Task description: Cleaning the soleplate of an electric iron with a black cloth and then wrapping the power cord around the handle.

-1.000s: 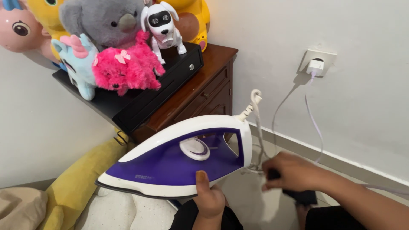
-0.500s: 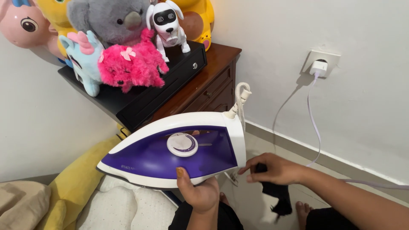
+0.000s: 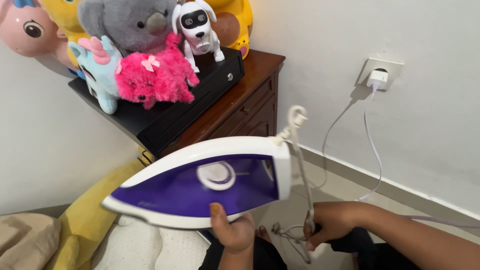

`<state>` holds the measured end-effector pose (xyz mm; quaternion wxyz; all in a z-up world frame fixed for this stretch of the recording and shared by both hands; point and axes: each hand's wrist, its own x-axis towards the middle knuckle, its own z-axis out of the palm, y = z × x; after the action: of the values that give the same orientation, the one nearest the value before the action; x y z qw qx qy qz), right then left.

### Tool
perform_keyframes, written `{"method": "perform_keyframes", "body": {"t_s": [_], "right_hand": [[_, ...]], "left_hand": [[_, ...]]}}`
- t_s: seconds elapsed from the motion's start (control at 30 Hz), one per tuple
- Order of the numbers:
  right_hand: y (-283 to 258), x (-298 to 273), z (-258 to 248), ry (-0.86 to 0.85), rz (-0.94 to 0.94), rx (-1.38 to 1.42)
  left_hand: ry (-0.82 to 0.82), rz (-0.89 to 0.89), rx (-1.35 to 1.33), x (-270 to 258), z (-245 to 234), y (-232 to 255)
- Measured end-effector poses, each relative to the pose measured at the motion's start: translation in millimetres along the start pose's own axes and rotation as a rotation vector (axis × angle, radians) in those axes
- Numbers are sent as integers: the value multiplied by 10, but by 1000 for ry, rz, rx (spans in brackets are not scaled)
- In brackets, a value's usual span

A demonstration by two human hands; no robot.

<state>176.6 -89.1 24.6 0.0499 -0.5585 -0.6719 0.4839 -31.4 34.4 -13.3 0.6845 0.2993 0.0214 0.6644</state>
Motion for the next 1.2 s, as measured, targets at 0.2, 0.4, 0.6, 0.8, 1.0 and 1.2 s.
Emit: {"method": "perform_keyframes", "body": {"t_s": [0.2, 0.4, 0.6, 0.8, 1.0, 1.2], "right_hand": [[649, 205, -85, 110, 228, -140], [1093, 212, -301, 349, 485, -177], [1592, 154, -459, 361, 578, -114], [1220, -152, -679, 391, 218, 340], [1162, -394, -891, 615, 329, 632], [1467, -497, -988, 890, 235, 1004]], "left_hand": [[-36, 96, 62, 10, -598, -128], [-50, 164, 152, -97, -672, -144], [-25, 283, 231, 7, -448, -17], [173, 485, 377, 270, 592, 525], [165, 531, 427, 314, 556, 505], [171, 594, 496, 356, 444, 534]]}}
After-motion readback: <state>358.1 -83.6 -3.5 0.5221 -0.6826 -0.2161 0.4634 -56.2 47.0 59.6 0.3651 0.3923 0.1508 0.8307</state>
